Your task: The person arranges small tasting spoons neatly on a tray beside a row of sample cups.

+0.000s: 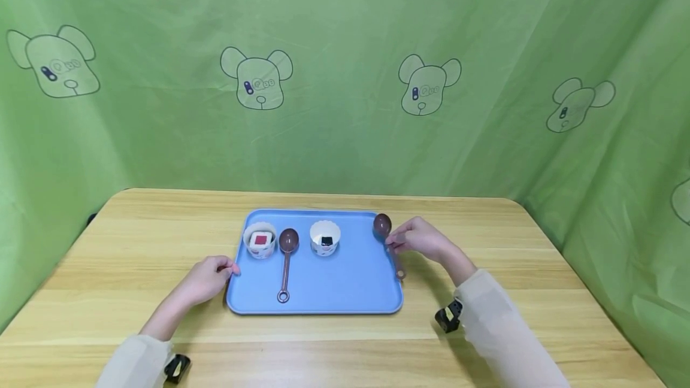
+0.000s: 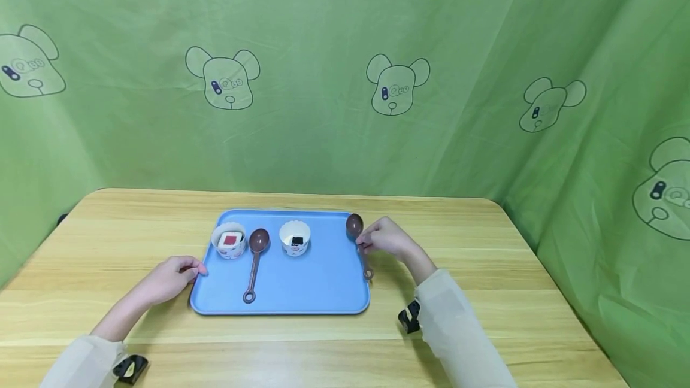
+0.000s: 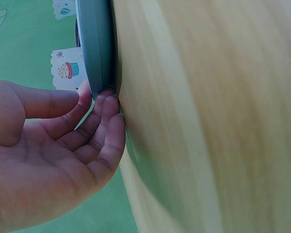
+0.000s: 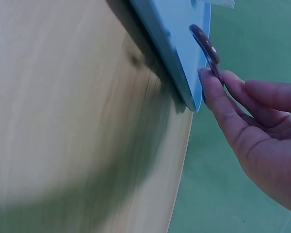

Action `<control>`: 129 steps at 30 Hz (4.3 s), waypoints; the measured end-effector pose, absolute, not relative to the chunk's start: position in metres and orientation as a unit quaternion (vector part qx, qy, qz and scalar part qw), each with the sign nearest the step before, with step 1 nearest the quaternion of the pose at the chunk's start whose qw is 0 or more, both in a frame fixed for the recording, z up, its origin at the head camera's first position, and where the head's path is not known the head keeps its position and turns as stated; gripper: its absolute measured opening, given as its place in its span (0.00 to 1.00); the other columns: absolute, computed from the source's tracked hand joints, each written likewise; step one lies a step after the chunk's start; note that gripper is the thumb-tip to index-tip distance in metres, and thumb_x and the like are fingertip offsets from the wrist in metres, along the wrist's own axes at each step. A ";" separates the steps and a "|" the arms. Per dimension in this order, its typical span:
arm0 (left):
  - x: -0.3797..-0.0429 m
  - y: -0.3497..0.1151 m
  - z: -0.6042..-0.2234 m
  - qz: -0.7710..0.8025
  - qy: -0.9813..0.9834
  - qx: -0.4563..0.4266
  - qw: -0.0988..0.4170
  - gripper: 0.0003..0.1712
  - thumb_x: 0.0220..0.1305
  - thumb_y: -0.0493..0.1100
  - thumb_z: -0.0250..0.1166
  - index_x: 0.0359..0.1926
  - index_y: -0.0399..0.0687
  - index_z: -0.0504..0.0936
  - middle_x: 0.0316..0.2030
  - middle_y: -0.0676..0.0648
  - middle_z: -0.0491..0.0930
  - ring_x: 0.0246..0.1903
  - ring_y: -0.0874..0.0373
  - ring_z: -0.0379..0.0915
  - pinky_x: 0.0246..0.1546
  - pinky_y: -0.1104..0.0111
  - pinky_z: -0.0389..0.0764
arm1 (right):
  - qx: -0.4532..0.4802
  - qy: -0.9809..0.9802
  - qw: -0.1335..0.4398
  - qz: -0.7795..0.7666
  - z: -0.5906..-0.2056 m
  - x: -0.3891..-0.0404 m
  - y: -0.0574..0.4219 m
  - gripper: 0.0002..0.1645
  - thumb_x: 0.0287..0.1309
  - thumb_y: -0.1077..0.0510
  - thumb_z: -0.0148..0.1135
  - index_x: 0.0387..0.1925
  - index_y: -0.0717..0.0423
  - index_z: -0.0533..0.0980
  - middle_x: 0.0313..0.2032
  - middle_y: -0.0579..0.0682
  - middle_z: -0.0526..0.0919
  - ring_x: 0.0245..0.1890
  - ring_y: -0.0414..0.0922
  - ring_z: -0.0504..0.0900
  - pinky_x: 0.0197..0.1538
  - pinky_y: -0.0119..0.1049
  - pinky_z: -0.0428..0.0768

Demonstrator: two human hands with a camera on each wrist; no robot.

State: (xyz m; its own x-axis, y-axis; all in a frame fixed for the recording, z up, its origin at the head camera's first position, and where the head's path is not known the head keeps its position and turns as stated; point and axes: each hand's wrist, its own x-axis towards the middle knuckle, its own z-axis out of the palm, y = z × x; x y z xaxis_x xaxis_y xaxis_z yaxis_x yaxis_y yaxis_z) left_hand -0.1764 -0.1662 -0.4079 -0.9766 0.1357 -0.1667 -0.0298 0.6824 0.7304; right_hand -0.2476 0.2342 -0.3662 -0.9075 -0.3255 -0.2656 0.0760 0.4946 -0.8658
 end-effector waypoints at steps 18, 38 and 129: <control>-0.177 -0.166 -0.408 0.389 0.916 0.047 0.087 0.12 0.63 0.32 0.48 0.34 0.35 0.78 0.29 0.45 0.75 0.25 0.55 0.64 0.27 0.65 0.67 | -0.090 0.833 0.211 -0.504 -0.376 -0.248 0.222 0.14 0.55 0.73 0.46 0.40 0.82 0.72 0.39 0.70 0.77 0.36 0.53 0.80 0.44 0.41 0.77; -0.177 -0.166 -0.405 0.390 0.915 0.051 0.091 0.12 0.63 0.31 0.47 0.34 0.34 0.78 0.32 0.42 0.76 0.27 0.54 0.66 0.29 0.65 0.68 | -0.099 0.830 0.220 -0.503 -0.377 -0.245 0.200 0.13 0.55 0.74 0.47 0.40 0.81 0.73 0.38 0.70 0.78 0.37 0.55 0.81 0.41 0.40 0.78; -0.175 -0.165 -0.402 0.389 0.915 0.047 0.096 0.12 0.64 0.31 0.47 0.34 0.34 0.77 0.33 0.42 0.76 0.28 0.54 0.65 0.30 0.65 0.68 | -0.079 0.808 0.242 -0.532 -0.387 -0.234 0.179 0.13 0.58 0.74 0.45 0.41 0.81 0.72 0.34 0.65 0.79 0.28 0.49 0.81 0.39 0.41 0.79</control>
State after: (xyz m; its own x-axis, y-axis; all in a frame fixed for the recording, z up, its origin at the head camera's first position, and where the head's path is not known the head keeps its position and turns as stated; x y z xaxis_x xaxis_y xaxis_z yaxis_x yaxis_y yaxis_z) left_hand -0.1755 -0.1651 -0.4019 -0.9771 0.1614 -0.1387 0.0119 0.6921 0.7217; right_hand -0.2341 0.1787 -0.3873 -0.8698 -0.3862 -0.3071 0.1295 0.4219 -0.8973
